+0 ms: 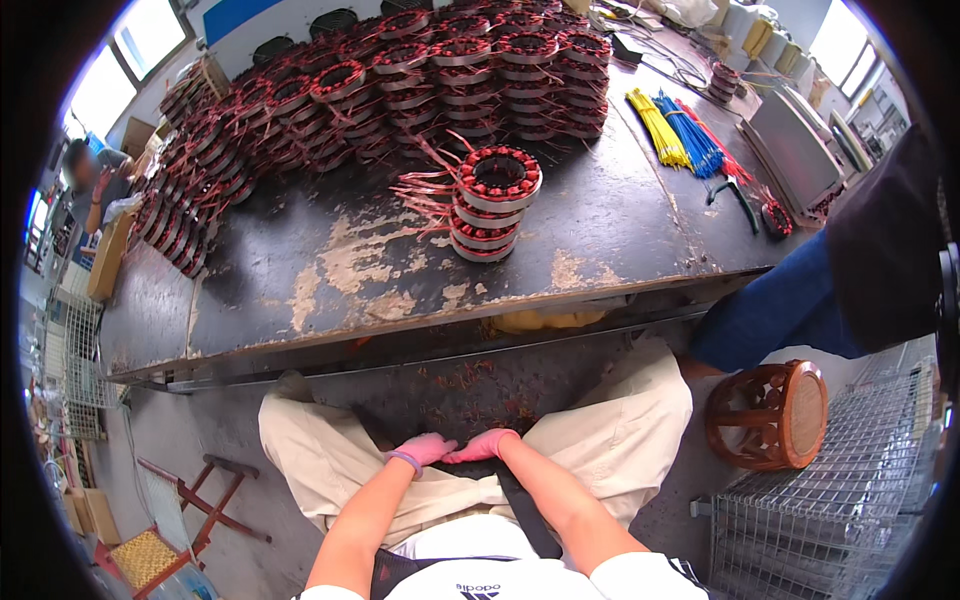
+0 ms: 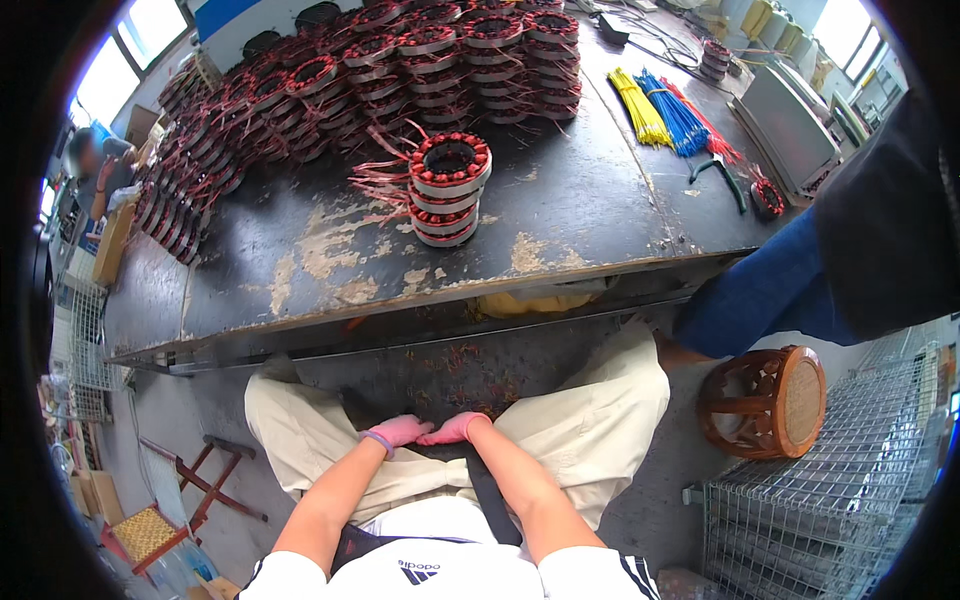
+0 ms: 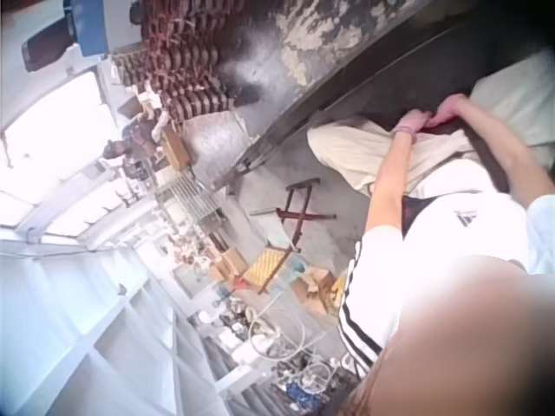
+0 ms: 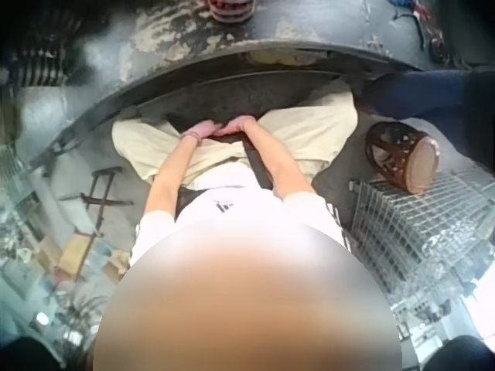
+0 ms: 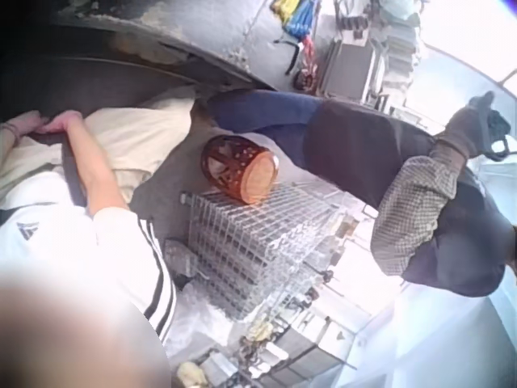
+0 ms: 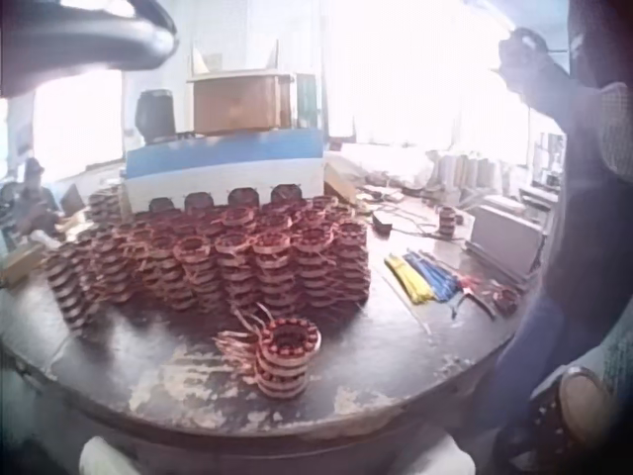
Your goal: The person sits at a workbench and assembles electrical components by bundling red wires with yellow and blue zip ties. They use pliers to cut the zip ties and organize the finished units on the table.
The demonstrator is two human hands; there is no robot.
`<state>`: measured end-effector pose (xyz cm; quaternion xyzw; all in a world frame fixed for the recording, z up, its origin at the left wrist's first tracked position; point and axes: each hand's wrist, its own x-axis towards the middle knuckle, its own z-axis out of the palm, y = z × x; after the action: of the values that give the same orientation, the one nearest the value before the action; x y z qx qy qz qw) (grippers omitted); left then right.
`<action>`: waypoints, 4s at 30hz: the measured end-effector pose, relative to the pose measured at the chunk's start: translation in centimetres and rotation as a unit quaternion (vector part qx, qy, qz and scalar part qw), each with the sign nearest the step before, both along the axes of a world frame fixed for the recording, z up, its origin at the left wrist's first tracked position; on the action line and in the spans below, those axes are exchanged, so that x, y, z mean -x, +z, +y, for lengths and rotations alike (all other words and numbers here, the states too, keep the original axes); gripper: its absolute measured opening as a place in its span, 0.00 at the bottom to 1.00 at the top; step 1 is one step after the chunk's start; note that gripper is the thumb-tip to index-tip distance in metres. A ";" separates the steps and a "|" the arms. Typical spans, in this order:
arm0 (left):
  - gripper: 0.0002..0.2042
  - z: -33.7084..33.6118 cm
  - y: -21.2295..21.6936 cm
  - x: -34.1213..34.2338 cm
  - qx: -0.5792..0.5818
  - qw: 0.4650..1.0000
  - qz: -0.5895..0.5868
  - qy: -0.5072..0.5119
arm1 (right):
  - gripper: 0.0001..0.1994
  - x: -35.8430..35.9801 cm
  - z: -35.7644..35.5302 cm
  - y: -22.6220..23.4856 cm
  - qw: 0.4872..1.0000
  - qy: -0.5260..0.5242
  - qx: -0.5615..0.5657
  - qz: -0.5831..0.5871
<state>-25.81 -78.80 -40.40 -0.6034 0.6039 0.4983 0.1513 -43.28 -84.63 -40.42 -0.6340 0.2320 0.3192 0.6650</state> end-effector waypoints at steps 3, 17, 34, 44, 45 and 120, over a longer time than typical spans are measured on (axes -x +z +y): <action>0.30 0.9 -3.9 -0.9 -0.156 0.981 0.079 0.086 | 0.33 -0.2 0.5 0.8 0.997 0.035 -0.034 -0.051; 0.30 -2.6 -1.4 -1.3 -0.167 0.973 0.116 0.113 | 0.36 -2.1 -2.4 -3.7 0.996 0.010 0.081 -0.036; 0.20 0.2 -1.8 3.2 0.224 0.768 0.399 0.448 | 0.19 -1.1 4.3 6.0 0.683 -0.618 0.369 -0.126; 0.16 -3.9 8.7 -2.0 0.370 0.788 0.397 0.291 | 0.07 2.4 3.8 28.9 0.679 -0.514 0.357 -0.385; 0.16 -3.5 9.2 -2.8 0.372 0.773 0.417 0.301 | 0.06 3.4 5.1 33.6 0.652 -0.470 0.397 -0.443; 0.12 -17.8 21.5 5.1 0.595 0.794 0.120 0.045 | 0.15 40.6 -27.3 21.0 0.339 -0.557 0.732 0.196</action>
<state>-30.93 -96.56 -18.92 -0.5360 0.7667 0.1156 -0.3339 -83.90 -111.98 -19.41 -0.5104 0.7960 -0.3075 -0.1064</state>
